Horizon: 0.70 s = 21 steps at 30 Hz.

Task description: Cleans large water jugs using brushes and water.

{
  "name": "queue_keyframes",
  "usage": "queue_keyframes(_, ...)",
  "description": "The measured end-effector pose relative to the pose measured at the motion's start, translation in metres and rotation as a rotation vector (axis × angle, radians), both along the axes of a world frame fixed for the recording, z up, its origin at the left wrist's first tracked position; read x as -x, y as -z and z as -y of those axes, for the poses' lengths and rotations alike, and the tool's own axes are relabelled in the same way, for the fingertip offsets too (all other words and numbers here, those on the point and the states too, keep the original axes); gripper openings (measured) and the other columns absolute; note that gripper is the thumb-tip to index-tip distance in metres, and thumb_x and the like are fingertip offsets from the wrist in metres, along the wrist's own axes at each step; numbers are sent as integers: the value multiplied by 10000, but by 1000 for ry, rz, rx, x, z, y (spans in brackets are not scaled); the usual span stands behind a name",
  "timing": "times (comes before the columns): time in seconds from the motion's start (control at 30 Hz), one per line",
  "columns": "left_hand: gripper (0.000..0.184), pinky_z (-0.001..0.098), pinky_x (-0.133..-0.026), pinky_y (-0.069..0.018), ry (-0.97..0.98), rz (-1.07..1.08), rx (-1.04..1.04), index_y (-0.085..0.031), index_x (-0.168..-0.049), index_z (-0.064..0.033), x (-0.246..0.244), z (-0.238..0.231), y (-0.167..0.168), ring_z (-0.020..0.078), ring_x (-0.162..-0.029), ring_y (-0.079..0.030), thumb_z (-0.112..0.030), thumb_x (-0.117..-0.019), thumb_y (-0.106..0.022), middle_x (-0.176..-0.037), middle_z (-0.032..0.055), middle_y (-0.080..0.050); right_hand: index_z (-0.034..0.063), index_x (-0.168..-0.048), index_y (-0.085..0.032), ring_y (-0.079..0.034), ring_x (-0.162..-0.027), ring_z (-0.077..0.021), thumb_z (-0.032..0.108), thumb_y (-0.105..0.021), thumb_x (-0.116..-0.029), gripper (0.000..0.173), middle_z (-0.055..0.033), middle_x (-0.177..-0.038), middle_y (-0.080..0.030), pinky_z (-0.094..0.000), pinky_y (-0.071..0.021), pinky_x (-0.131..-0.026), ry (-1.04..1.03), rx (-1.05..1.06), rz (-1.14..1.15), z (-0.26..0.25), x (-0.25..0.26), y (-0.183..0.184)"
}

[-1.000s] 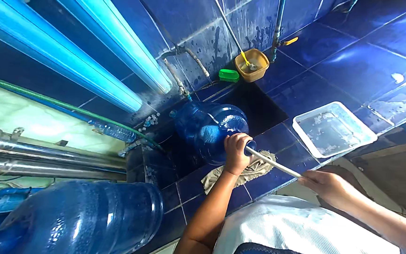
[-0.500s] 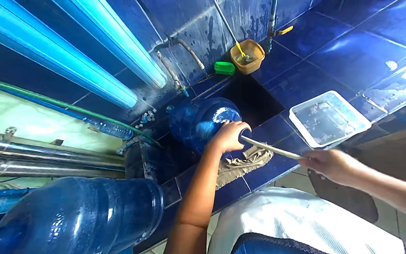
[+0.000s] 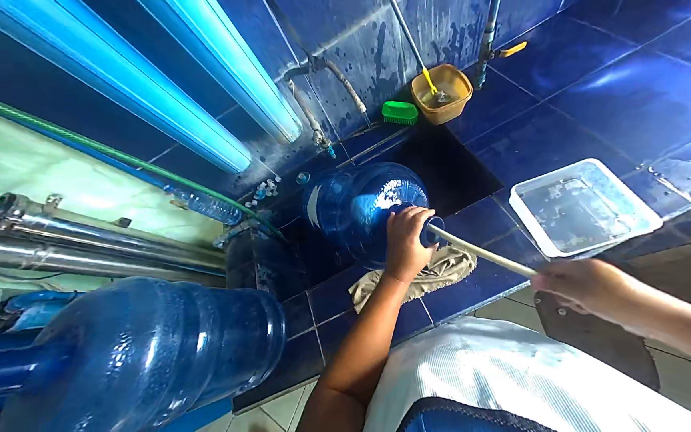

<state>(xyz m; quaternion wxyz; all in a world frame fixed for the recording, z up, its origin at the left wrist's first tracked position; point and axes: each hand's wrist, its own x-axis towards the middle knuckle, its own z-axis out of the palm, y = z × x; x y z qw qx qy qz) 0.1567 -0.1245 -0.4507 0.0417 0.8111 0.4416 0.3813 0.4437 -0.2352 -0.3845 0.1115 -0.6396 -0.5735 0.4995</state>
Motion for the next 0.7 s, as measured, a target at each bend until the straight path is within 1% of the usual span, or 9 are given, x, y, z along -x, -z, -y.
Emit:
queue_keyframes(0.03,574,632,-1084,-414,-33,28,-58,-722,-1150,-78,-3,2,6,311,-1207,-639,-131,-616,-925,-1189,109,-714,61,-1024,-683,-477,-536,-71,210,-574,-1056,187,17,-667,-525,-259,-431,-519,83,92,-111,5,8,2)
queue_keyframes(0.1,515,624,-1073,-419,-45,35,-119,-731,-1102,-82,-2,3,11,309,-1174,-651,-135,-624,-915,-1144,105,-721,77,-1005,-684,-481,-539,-85,220,-577,-1056,185,13,-656,-530,-271,-424,-520,28,40,-64,9,8,2)
queue_keyframes(0.2,469,601,-1069,-427,-11,26,-150,-740,-1068,-95,5,4,12,288,-1151,-660,-153,-631,-899,-1111,89,-730,22,-1029,-710,-667,-610,-402,319,-536,-1056,345,-186,-670,-638,-586,-507,-517,-346,-624,361,4,-16,2)
queue_keyframes(0.3,522,620,-1079,-414,-21,9,-133,-725,-1101,-85,5,6,12,300,-1186,-647,-135,-613,-901,-1141,98,-721,10,-913,-677,-639,-521,-403,327,-412,-1067,441,-168,-591,-579,-527,-491,-446,-476,-1081,548,-10,-32,3)
queue_keyframes(0.4,683,652,-1151,-340,-85,-246,42,-612,-1376,-58,22,10,-6,298,-1424,-490,-220,-759,-857,-1459,113,-592,45,-1021,-729,-695,-631,-435,312,-564,-1040,314,-192,-686,-670,-605,-518,-522,-391,-786,467,1,-30,0)
queue_keyframes(0.47,727,683,-1184,-239,-215,-494,139,-495,-1536,-174,44,11,-23,244,-1536,-329,-419,-898,-742,-1638,21,-402,46,-1049,-733,-701,-679,-453,291,-616,-1023,272,-211,-731,-690,-643,-515,-568,-328,-646,402,6,-29,3)
queue_keyframes(0.53,823,737,-1176,-185,-374,-536,220,-450,-1568,-250,67,7,-46,325,-1568,-224,-547,-860,-748,-1690,54,-290,44,-1039,-731,-703,-672,-448,296,-616,-1018,278,-205,-718,-686,-631,-518,-562,-311,-649,387,10,-27,9)
queue_keyframes(0.63,1269,709,-1194,-171,-604,-525,377,-315,-1599,-30,98,-10,-77,428,-1559,-183,-803,-687,-742,-1692,220,-187,39,-1006,-727,-696,-626,-433,318,-576,-1020,318,-188,-667,-663,-596,-516,-521,-301,-729,391,15,-23,12)
queue_keyframes(0.7,1368,713,-1198,-146,-527,-511,309,-236,-1614,4,101,-11,-76,410,-1571,-152,-772,-639,-800,-1704,229,-118,31,-954,-718,-683,-580,-413,328,-541,-1014,351,-175,-626,-637,-569,-505,-477,-303,-811,389,17,-21,14)
